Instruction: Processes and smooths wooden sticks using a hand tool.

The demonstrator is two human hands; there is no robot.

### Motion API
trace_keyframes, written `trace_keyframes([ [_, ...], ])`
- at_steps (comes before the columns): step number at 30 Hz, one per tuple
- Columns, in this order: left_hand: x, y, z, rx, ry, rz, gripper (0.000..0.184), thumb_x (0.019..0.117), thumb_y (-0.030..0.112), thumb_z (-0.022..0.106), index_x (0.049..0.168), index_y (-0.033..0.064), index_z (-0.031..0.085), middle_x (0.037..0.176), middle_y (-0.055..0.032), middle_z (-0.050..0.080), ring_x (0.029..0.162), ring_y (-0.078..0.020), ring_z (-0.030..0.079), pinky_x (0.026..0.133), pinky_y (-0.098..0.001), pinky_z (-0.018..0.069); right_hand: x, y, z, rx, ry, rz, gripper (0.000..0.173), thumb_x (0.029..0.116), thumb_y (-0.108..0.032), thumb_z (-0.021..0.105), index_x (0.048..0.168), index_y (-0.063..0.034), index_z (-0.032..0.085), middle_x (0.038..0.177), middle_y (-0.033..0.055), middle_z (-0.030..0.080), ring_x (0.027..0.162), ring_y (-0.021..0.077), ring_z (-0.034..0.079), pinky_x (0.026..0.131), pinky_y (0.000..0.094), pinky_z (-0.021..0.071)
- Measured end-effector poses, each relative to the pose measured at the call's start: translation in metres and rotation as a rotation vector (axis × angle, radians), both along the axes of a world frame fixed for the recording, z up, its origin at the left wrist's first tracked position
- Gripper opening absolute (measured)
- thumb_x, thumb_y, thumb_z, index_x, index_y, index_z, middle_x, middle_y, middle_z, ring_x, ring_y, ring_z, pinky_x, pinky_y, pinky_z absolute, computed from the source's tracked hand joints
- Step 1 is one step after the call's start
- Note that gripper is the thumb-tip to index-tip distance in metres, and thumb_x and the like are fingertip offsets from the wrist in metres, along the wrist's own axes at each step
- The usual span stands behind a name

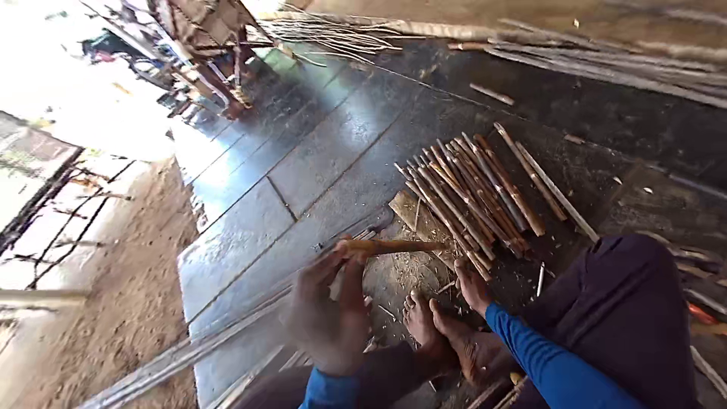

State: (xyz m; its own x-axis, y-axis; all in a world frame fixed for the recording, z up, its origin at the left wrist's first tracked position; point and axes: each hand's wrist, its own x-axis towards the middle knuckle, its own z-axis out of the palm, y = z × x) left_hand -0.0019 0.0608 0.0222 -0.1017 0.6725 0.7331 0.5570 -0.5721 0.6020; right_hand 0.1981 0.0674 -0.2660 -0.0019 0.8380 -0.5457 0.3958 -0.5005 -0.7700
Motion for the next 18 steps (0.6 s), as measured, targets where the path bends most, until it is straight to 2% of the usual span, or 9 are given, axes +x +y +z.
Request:
trace_keyframes([
  [2,-0.010,-0.010,0.019,0.086,-0.110,0.046,0.031,0.0896,0.005,0.077,0.119,0.0064,0.065,0.112,-0.0050,0.075,0.103,-0.0248,0.074,0.092,-0.0451,0.0633,0.000,0.001,0.021,0.121,0.148,-0.002,0.075,0.1070,-0.063,0.022,0.096,-0.0063,0.070,0.065,0.0072,0.055,0.056,0.0214,0.053,0.055,0.0421,0.0488],
  [3,-0.015,-0.017,0.019,0.067,-0.155,0.058,0.043,0.0912,0.007,0.076,0.129,0.0053,0.057,0.114,-0.0045,0.074,0.105,-0.0242,0.073,0.093,-0.0447,0.0625,0.000,-0.003,0.028,0.155,0.207,-0.021,0.071,0.1082,-0.059,0.025,0.097,-0.0060,0.071,0.062,0.0051,0.053,0.051,0.0189,0.051,0.051,0.0393,0.0480],
  [5,-0.015,-0.031,-0.001,-0.163,-0.225,0.034,0.072,0.0938,0.009,0.072,0.153,0.0057,0.031,0.119,-0.0060,0.070,0.105,-0.0216,0.071,0.092,-0.0423,0.0620,0.001,-0.011,0.035,0.173,0.285,-0.044,0.066,0.1093,-0.055,0.026,0.099,-0.0060,0.070,0.058,0.0026,0.049,0.046,0.0168,0.047,0.046,0.0370,0.0467],
  [6,-0.010,-0.034,-0.019,-0.290,-0.230,0.027,0.075,0.0937,0.008,0.072,0.155,0.0047,0.029,0.119,-0.0076,0.070,0.104,-0.0212,0.072,0.092,-0.0421,0.0621,0.001,-0.010,0.034,0.178,0.302,-0.048,0.066,0.1095,-0.054,0.026,0.101,-0.0059,0.070,0.057,0.0023,0.048,0.045,0.0165,0.045,0.045,0.0369,0.0455],
  [9,0.005,-0.030,-0.069,-0.493,-0.081,0.069,0.037,0.0954,0.020,0.072,0.128,0.0045,0.064,0.115,-0.0061,0.071,0.104,-0.0170,0.070,0.094,-0.0424,0.0605,-0.001,-0.008,0.036,0.232,0.298,-0.034,0.058,0.1110,-0.047,0.032,0.109,-0.0037,0.071,0.060,0.0044,0.054,0.046,0.0176,0.051,0.047,0.0387,0.0510],
  [12,0.019,-0.016,-0.086,-0.331,0.004,0.062,0.035,0.0992,0.028,0.068,0.129,0.0094,0.066,0.122,-0.0025,0.071,0.113,-0.0127,0.068,0.100,-0.0391,0.0583,-0.009,-0.006,0.060,0.185,0.280,0.007,0.045,0.1089,-0.039,0.047,0.118,-0.0001,0.067,0.081,0.0097,0.072,0.064,0.0233,0.071,0.064,0.0428,0.0648],
  [13,0.027,-0.010,-0.086,-0.239,0.010,0.056,0.038,0.1001,0.028,0.067,0.132,0.0080,0.064,0.122,-0.0037,0.071,0.113,-0.0134,0.068,0.100,-0.0381,0.0585,-0.009,-0.010,0.066,0.140,0.315,-0.018,0.043,0.1091,-0.036,0.049,0.118,0.0027,0.065,0.084,0.0118,0.074,0.065,0.0248,0.073,0.063,0.0430,0.0658],
  [16,0.042,0.007,-0.091,-0.133,-0.008,0.031,0.045,0.1023,0.035,0.062,0.139,0.0090,0.060,0.117,-0.0056,0.067,0.104,-0.0147,0.067,0.093,-0.0382,0.0591,-0.005,-0.022,0.082,0.099,0.438,-0.132,0.044,0.1125,-0.030,0.041,0.142,0.0018,0.045,0.074,0.0148,0.065,0.050,0.0256,0.064,0.046,0.0420,0.0594],
  [18,0.050,0.009,-0.123,-0.223,-0.086,0.093,0.049,0.1029,0.045,0.058,0.141,0.0147,0.060,0.116,-0.0031,0.070,0.100,-0.0131,0.069,0.088,-0.0397,0.0612,0.001,-0.033,0.107,0.223,0.459,-0.183,0.043,0.1134,-0.028,0.037,0.143,0.0019,0.048,0.072,0.0149,0.065,0.050,0.0237,0.063,0.046,0.0399,0.0577],
])
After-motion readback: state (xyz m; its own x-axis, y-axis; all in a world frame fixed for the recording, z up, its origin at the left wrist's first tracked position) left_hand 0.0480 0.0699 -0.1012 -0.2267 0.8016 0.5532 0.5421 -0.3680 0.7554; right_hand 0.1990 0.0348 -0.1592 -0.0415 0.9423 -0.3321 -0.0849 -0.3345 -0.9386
